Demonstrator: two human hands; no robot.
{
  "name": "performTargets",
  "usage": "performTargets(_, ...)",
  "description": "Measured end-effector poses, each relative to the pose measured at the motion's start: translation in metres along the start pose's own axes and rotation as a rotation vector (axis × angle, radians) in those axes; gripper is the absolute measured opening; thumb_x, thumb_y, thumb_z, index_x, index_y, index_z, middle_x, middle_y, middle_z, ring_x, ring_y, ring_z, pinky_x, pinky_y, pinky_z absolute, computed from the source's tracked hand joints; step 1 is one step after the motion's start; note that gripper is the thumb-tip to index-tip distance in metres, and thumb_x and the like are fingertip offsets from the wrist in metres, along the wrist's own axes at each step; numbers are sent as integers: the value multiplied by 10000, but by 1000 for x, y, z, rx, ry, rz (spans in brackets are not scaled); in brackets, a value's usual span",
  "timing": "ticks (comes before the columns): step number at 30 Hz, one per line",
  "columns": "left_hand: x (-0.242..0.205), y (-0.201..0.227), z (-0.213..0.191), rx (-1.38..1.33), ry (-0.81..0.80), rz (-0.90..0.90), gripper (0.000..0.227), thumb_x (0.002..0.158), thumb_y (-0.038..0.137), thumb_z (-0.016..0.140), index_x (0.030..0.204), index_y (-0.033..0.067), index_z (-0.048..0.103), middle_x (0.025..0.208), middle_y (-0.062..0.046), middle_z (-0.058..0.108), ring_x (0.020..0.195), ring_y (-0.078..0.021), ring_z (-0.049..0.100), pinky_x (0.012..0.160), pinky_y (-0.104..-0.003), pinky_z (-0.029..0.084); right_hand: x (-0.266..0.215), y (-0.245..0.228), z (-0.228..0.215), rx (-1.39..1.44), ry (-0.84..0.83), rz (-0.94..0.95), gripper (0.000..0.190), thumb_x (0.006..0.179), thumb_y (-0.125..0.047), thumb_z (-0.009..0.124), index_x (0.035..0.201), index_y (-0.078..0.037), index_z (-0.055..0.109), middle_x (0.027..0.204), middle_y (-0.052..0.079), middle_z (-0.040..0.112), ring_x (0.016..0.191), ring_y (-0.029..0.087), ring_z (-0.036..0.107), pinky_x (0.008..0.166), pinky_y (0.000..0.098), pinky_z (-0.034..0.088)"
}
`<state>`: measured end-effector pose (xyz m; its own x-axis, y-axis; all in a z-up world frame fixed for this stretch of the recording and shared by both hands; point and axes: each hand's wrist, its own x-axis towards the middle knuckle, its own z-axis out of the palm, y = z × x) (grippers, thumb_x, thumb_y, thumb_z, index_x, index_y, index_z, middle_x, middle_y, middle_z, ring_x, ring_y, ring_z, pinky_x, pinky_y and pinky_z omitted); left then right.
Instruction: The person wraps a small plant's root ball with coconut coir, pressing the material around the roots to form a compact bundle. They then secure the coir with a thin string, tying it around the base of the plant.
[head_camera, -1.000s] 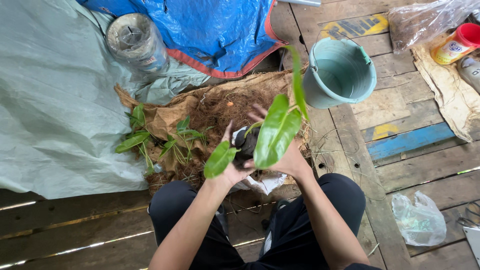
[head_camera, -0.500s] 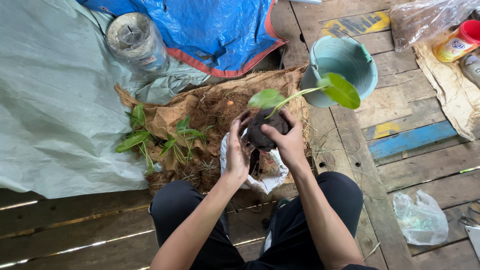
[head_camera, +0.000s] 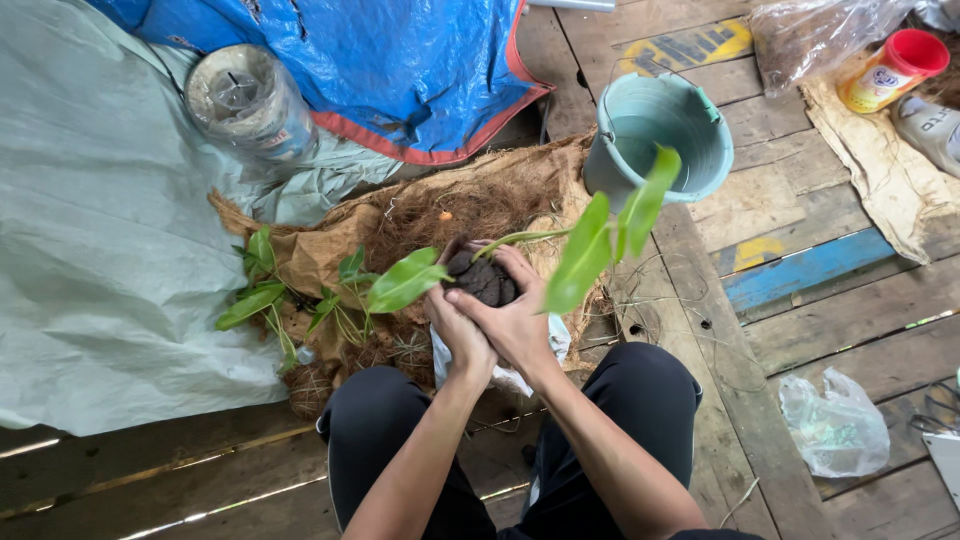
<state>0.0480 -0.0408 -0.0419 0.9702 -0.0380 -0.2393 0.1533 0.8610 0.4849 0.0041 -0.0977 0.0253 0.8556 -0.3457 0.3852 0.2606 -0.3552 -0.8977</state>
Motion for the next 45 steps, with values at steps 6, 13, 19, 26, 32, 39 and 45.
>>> performTargets(6,-6,20,1,-97,-13,-221,492,1040,490,382,1214,90,610,1188,-82,671,1081,-239,675,951,-443,566,-2,5,-8,82,-102,17,967,686,-473,887,1420,35,514,1419,184,557,1341,286,532,1147,421,402)
performTargets(13,-8,35,14,-122,70,-308,444,1006,478,441,1178,129,653,1166,-48,687,1076,-227,680,950,-438,552,1,38,-18,172,-50,-7,764,1054,-596,426,1442,52,539,1553,220,494,1489,295,445,1266,413,302)
performTargets(19,-9,15,3,17,179,-127,425,996,408,479,1252,99,619,1243,-84,652,1142,-233,651,984,-413,540,-18,50,13,229,112,68,494,1123,-340,428,1326,61,631,1363,202,658,1302,305,591,1186,418,410)
performTargets(26,-11,7,-10,25,131,-17,421,1039,394,462,1264,69,607,1267,-103,629,1168,-224,632,1013,-401,523,-29,49,16,92,110,-9,407,1134,-256,399,1317,38,612,1344,177,633,1293,263,579,1171,374,407)
performTargets(32,-19,31,2,-121,74,-199,492,1052,481,377,1158,83,648,1135,-81,705,1101,-256,660,991,-456,526,-38,94,-2,358,-3,186,498,1182,-302,312,1224,71,639,1162,238,667,1069,304,598,977,413,514)
performTargets(39,-16,22,-6,-20,43,-213,479,1039,451,359,1190,82,624,1185,-103,700,1137,-255,668,1009,-459,537,-31,110,-3,360,76,316,503,1081,-386,256,1378,-47,478,1346,177,562,1267,268,573,1115,448,477)
performTargets(45,-17,9,-13,14,15,-153,506,1037,422,347,1277,54,600,1231,-134,685,1128,-262,677,1009,-450,547,-29,74,5,380,-3,393,553,1066,-396,325,1422,-18,514,1337,197,607,1209,272,600,1068,460,491)
